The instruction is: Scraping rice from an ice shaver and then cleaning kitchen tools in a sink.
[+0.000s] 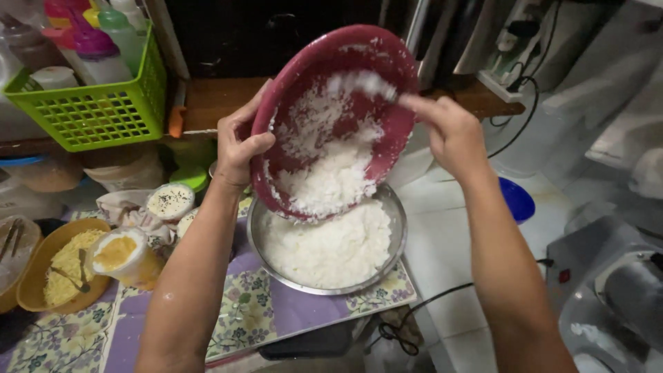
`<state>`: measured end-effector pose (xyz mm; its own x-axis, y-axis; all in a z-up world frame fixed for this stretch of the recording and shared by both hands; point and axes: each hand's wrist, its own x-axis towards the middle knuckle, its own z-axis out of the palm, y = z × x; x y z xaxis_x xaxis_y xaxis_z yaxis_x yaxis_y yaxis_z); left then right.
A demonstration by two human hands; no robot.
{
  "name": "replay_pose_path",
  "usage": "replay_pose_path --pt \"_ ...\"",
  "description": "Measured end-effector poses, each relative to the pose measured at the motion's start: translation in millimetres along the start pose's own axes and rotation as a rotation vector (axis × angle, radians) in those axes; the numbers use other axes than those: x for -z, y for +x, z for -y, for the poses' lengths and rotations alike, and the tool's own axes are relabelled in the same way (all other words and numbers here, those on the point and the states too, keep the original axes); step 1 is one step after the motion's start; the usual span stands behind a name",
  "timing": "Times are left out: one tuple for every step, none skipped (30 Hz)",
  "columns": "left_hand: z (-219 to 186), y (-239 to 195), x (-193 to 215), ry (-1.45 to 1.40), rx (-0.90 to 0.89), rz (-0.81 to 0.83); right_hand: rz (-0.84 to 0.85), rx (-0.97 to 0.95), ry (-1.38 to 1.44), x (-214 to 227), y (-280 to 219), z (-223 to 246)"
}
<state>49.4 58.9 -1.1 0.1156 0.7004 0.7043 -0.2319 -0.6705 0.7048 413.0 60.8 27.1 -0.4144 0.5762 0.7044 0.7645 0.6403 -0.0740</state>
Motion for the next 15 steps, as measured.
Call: replay_pose_path --pt "-2.5 0.7 -2.2 -0.015 -0.015 0.004 -0.147 -0.059 0.098 -4.3 4.0 -5.6" --pt "-4.6 -0.3 -5.7 -0.015 -0.017 0.007 -0.149 -0.060 0.096 -18.2 0.7 -12.5" --pt "-7.0 -0.8 -8.6 -0.042 -0.029 0.024 -0.200 -0.034 0.189 -32.2 -0.9 -19.4" --pt "-9.5 -1.3 -11.2 -0.069 -0.042 0.041 -0.251 -0.006 0.282 -46.4 -2.2 -26.2" --pt "-12.7 -1.1 -13.5 -0.068 -0.044 0.040 -0.251 -0.004 0.283 -56.2 -10.2 -28.4" --pt "-15.9 -0.9 -15.4 -0.095 -0.046 0.037 -0.173 0.048 0.287 -66.3 -18.0 -30.4" --pt "-19.6 -1.2 -16.0 -0.119 -0.049 0.031 -0.093 0.103 0.294 -77.5 -24.0 -31.9" --pt "-17.9 -0.7 -12.5 -0.117 -0.052 0.025 -0.092 0.110 0.296 -70.4 -23.0 -22.4" --pt "-16.4 0.3 -9.2 -0.076 -0.066 0.017 0.023 0.076 0.242 -63.4 -21.8 -13.4" --pt "-14.8 1.6 -6.0 -0.036 -0.080 0.008 0.138 0.043 0.187 -56.2 -20.6 -4.7" --pt "-15.2 0.5 -5.7 -0.035 -0.084 0.007 0.136 0.048 0.186 -48.9 -12.9 -1.4" --pt "-15.3 -0.3 -5.9 -0.031 -0.062 0.027 0.069 0.058 0.206 -41.5 -5.4 1.4" --pt "-15.1 -1.6 -7.8 -0.028 -0.036 0.052 0.001 0.063 0.226 -33.4 -0.8 4.1" --pt "-16.6 -0.5 -9.2 -0.028 -0.038 0.055 -0.002 0.062 0.225 -36.5 6.5 1.5" --pt "-16.6 -2.1 -11.6 0.042 -0.046 0.064 -0.104 0.078 0.266 -39.8 9.5 -0.4"
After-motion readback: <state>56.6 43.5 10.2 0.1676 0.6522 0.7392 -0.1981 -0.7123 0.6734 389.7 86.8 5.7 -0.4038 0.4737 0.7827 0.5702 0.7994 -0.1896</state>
